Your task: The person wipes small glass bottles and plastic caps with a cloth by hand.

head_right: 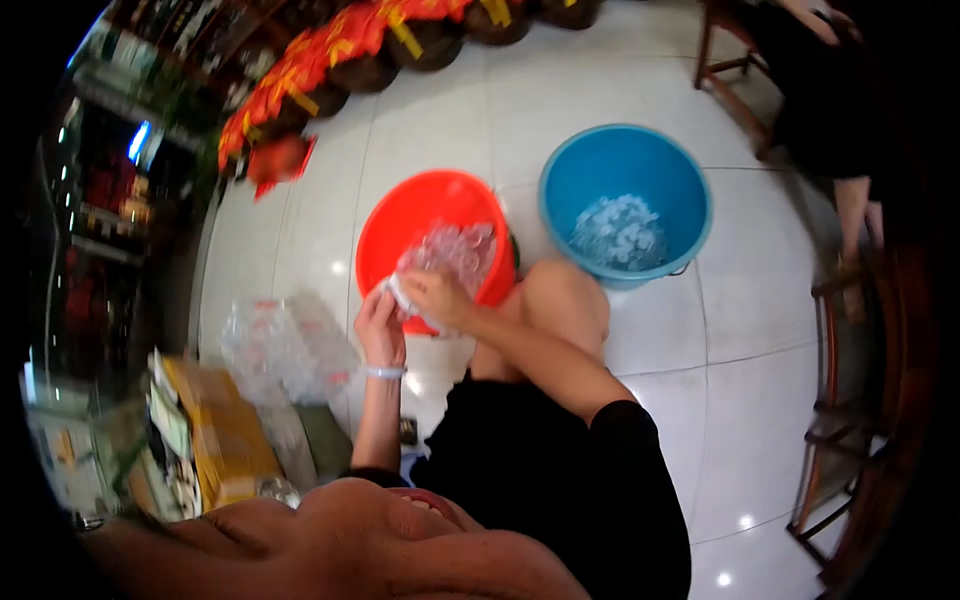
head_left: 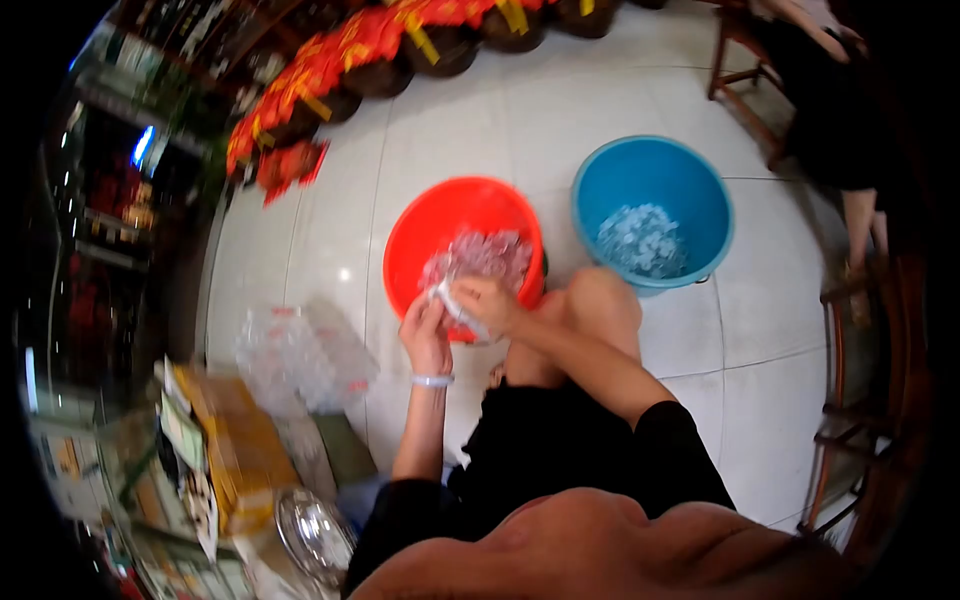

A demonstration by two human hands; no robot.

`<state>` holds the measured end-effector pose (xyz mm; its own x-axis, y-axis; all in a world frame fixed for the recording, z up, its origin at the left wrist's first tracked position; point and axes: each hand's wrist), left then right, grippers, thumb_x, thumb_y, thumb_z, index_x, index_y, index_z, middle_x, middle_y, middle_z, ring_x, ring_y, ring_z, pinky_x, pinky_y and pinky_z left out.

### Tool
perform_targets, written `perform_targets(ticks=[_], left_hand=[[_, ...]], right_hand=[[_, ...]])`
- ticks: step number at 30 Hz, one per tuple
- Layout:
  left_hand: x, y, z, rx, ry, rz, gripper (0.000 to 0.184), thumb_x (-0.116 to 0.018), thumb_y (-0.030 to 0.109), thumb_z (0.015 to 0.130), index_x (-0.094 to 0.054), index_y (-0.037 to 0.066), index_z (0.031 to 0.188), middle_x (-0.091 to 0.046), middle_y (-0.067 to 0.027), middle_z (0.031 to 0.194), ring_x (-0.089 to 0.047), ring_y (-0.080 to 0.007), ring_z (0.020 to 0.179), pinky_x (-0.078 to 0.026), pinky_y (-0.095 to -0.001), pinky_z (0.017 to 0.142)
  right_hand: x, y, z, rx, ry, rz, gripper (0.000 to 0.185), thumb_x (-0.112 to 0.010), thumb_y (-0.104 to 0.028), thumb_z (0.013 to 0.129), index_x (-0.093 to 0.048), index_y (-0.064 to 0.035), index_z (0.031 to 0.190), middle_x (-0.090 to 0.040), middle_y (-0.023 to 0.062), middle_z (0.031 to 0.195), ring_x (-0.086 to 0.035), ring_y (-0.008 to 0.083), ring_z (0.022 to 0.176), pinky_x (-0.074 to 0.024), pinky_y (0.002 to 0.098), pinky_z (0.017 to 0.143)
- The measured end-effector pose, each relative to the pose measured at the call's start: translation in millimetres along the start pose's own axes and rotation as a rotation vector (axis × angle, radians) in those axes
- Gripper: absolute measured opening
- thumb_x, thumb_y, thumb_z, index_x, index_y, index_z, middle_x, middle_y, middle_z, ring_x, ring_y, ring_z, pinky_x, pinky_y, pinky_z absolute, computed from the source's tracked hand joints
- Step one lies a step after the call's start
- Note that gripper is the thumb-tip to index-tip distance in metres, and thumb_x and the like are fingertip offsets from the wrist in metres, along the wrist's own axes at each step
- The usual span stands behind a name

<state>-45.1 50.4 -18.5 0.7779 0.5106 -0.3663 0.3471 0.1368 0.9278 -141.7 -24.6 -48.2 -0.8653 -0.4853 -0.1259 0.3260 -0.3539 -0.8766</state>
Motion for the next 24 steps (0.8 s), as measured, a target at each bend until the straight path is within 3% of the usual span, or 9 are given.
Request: perform_targets(ticks=[2, 3, 8, 10, 11, 15, 20, 22, 24], left_hand=[[0, -1, 0, -0.049, 0.050, 0.110, 0.023, -0.053, 0.001, 0.080, -0.052, -0.008, 0.102, -0.058, -0.0106, 0.090, -0.057, -0.0150, 0.077, -0.048, -0.0242, 0.066], [-2, -1, 1, -0.033, 0.063, 0.159, 0.024, -0.052, 0.002, 0.081, -0.052, -0.008, 0.104, -0.057, -0.0075, 0.088, -0.053, -0.0120, 0.072, -0.043, -0.0226, 0.062], [-2, 0, -1, -0.096, 0.117, 0.290, 0.023, -0.056, -0.001, 0.078, -0.056, -0.008, 0.099, -0.059, -0.0078, 0.078, -0.053, -0.0117, 0.062, -0.043, -0.0220, 0.059], [-3, 1, -2, -0.142, 0.113, 0.331, 0.022, -0.055, -0.003, 0.077, -0.056, -0.008, 0.099, -0.060, -0.0077, 0.077, -0.053, -0.0119, 0.062, -0.044, -0.0220, 0.059], [-2, 0, -1, -0.138, 0.123, 0.332, 0.022, -0.055, -0.003, 0.077, -0.056, -0.008, 0.099, -0.060, -0.0077, 0.077, -0.053, -0.0119, 0.062, -0.044, -0.0220, 0.059], [4, -3, 6, -0.022, 0.093, 0.018, 0.018, -0.057, 0.000, 0.078, -0.058, -0.006, 0.094, -0.058, -0.0074, 0.069, -0.053, -0.0133, 0.057, -0.044, -0.0245, 0.053], [7, 1, 18, 0.341, 0.083, -0.695, 0.024, -0.050, 0.014, 0.085, -0.051, -0.004, 0.101, -0.056, -0.0102, 0.085, -0.051, -0.0139, 0.071, -0.043, -0.0223, 0.059], [8, 6, 18, 0.394, 0.003, -0.843, 0.024, -0.049, 0.015, 0.086, -0.049, -0.004, 0.101, -0.053, -0.0111, 0.088, -0.049, -0.0137, 0.072, -0.043, -0.0213, 0.058], [11, 5, 18, 0.486, -0.073, -1.058, 0.031, -0.047, 0.013, 0.087, -0.042, -0.006, 0.110, -0.047, -0.0125, 0.094, -0.042, -0.0114, 0.070, -0.041, -0.0184, 0.053]], right_hand=[[2, 1, 1, -0.034, -0.001, -0.028, 0.010, -0.053, -0.008, 0.078, -0.059, -0.0001, 0.081, -0.056, 0.0141, 0.062, -0.057, 0.0194, 0.054, -0.0432, 0.0306, 0.049], [5, 1, 2, -0.062, -0.037, -0.058, 0.010, -0.053, -0.008, 0.078, -0.059, -0.0004, 0.081, -0.056, 0.0144, 0.063, -0.057, 0.0215, 0.053, -0.0433, 0.0310, 0.049], [12, -4, 9, -0.125, -0.126, -0.101, 0.010, -0.053, -0.009, 0.077, -0.059, -0.0014, 0.077, -0.055, 0.0146, 0.062, -0.057, 0.0243, 0.054, -0.0429, 0.0309, 0.049], [15, 0, 9, -0.096, -0.244, -0.167, 0.014, -0.052, -0.009, 0.080, -0.060, 0.0019, 0.085, -0.058, 0.0079, 0.062, -0.054, 0.0095, 0.055, -0.0421, 0.0240, 0.050], [15, 1, 9, -0.102, -0.252, -0.163, 0.014, -0.052, -0.009, 0.080, -0.060, 0.0019, 0.085, -0.058, 0.0079, 0.062, -0.054, 0.0095, 0.055, -0.0421, 0.0240, 0.050], [13, 0, 9, -0.119, -0.238, -0.129, 0.014, -0.053, -0.009, 0.080, -0.060, 0.0018, 0.085, -0.057, 0.0081, 0.061, -0.053, 0.0090, 0.055, -0.0417, 0.0237, 0.050], [11, 1, 7, -0.066, -0.294, -0.248, 0.012, -0.055, -0.007, 0.078, -0.060, 0.0011, 0.084, -0.056, 0.0072, 0.060, -0.051, 0.0064, 0.055, -0.0412, 0.0229, 0.051], [4, -8, 6, -0.152, -0.031, -0.073, 0.011, -0.053, -0.009, 0.077, -0.060, -0.0008, 0.079, -0.053, 0.0116, 0.057, -0.053, 0.0143, 0.048, -0.0402, 0.0273, 0.046], [8, -13, 13, -0.215, 0.006, 0.028, 0.011, -0.053, -0.008, 0.078, -0.060, 0.0007, 0.080, -0.054, 0.0090, 0.057, -0.052, 0.0120, 0.049, -0.0403, 0.0265, 0.046]])
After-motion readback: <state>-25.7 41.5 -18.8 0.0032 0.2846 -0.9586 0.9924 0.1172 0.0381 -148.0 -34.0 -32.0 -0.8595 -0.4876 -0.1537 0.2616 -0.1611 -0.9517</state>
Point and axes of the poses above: each hand's wrist, its own z-axis towards the middle knuckle, its own x-axis out of the back of the hand, y = z × x
